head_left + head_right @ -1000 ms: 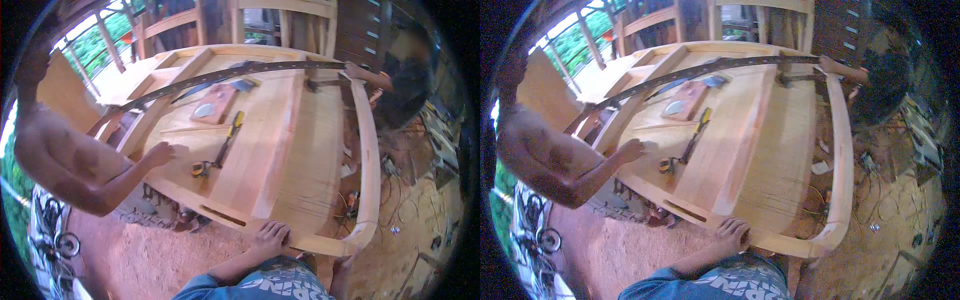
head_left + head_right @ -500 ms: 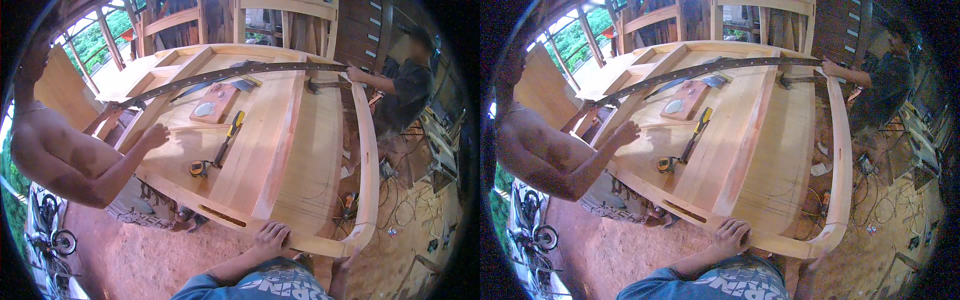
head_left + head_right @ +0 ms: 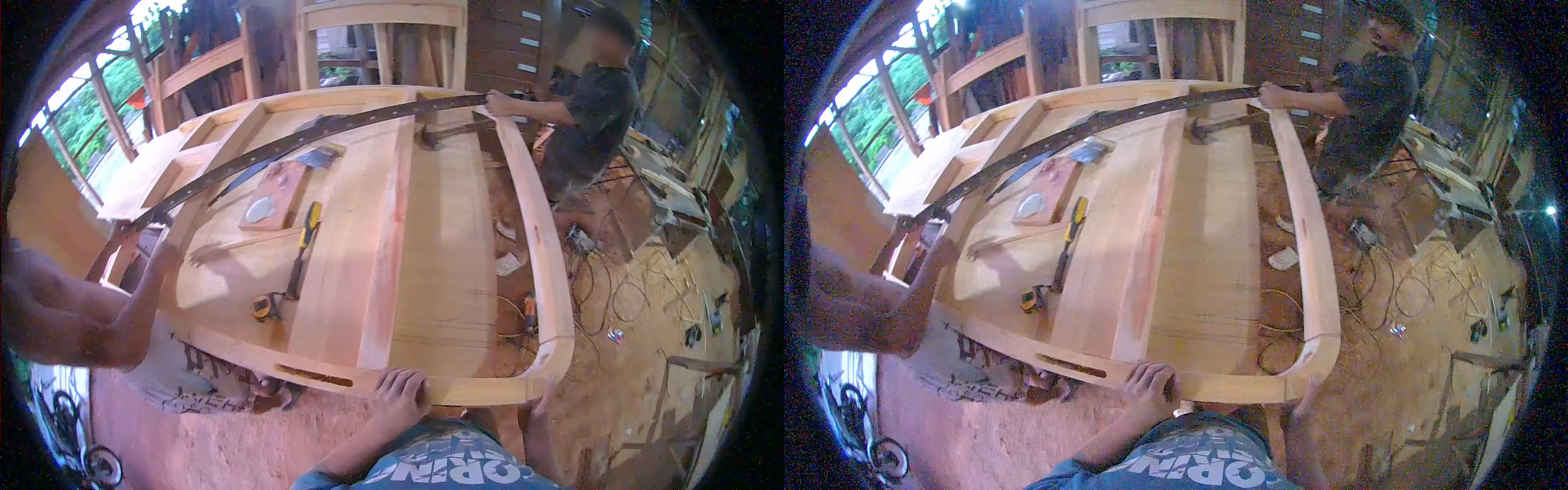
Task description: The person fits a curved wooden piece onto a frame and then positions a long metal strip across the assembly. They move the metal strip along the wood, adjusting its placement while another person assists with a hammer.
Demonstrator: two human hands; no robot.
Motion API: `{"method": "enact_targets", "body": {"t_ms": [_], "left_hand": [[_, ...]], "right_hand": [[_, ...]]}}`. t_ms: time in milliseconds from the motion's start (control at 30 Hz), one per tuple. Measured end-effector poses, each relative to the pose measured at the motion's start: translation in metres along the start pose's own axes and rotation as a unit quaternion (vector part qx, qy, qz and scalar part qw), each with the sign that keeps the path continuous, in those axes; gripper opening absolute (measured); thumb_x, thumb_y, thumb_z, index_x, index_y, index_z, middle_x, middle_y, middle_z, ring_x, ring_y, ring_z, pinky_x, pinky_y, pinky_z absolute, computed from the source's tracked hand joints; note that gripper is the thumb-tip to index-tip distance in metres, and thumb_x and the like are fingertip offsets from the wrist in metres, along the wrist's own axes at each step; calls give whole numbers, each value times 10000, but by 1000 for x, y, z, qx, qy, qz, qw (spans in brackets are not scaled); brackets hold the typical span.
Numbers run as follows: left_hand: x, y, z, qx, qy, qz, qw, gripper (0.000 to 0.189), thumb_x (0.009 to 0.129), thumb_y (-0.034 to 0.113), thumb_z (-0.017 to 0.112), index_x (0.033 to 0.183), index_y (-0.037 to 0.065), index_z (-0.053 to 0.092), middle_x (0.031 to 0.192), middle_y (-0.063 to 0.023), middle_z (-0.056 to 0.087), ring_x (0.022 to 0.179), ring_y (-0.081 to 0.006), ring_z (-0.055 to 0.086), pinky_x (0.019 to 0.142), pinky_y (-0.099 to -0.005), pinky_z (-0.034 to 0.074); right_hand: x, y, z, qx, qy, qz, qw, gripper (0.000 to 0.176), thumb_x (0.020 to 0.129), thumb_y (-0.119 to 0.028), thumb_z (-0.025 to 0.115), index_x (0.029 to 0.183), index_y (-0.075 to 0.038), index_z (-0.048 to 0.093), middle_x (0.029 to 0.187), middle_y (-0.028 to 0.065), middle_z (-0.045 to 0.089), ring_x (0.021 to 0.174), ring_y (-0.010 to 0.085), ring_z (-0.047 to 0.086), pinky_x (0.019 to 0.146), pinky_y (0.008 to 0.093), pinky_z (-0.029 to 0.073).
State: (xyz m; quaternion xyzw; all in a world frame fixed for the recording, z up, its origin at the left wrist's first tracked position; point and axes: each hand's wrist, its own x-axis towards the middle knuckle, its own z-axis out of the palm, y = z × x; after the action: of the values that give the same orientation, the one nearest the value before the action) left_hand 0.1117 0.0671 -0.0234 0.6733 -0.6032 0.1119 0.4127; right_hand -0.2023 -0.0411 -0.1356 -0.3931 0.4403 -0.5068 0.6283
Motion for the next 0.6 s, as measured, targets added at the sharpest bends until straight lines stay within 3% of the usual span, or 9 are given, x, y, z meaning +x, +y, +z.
{"method": "enact_targets", "body": {"t_ms": [67, 300, 433, 600], "left_hand": [[2, 2, 1, 9, 11, 4, 1000, 253, 732, 90, 714, 955, 89, 594, 895, -60, 652, 822, -254, 657, 794, -387, 520], [6, 3, -3, 11, 1, -1, 1000, 234, 731, 93, 716, 940, 90, 610, 881, -61, 659, 806, -255, 659, 772, -378, 527], [9, 4, -13, 11, -39, 3, 999, 238, 724, 100, 722, 935, 81, 613, 889, -71, 664, 814, -258, 660, 768, -385, 531], [-1, -1, 1, -2, -7, -3, 1000, 259, 699, 108, 721, 931, 73, 612, 891, -82, 661, 825, -263, 659, 784, -390, 533]], "right_hand": [[-7, -27, 24, 92, -9, 70, 993, 692, 967, -576, 410, 1402, -39, 401, 1364, 109, 491, 1220, 219, 484, 1037, 372, 389], [-14, -49, 49, 59, 20, 99, 993, 666, 972, -570, 367, 1407, -66, 380, 1237, 88, 551, 1129, 235, 546, 998, 397, 411], [5, -12, 20, 124, -8, 63, 990, 676, 971, -576, 392, 1415, -67, 363, 1209, 91, 559, 1093, 233, 562, 950, 401, 448], [17, 16, -24, 167, 46, 111, 979, 666, 975, -554, 418, 1422, -64, 347, 1230, 112, 546, 1120, 259, 549, 943, 403, 458]]}}
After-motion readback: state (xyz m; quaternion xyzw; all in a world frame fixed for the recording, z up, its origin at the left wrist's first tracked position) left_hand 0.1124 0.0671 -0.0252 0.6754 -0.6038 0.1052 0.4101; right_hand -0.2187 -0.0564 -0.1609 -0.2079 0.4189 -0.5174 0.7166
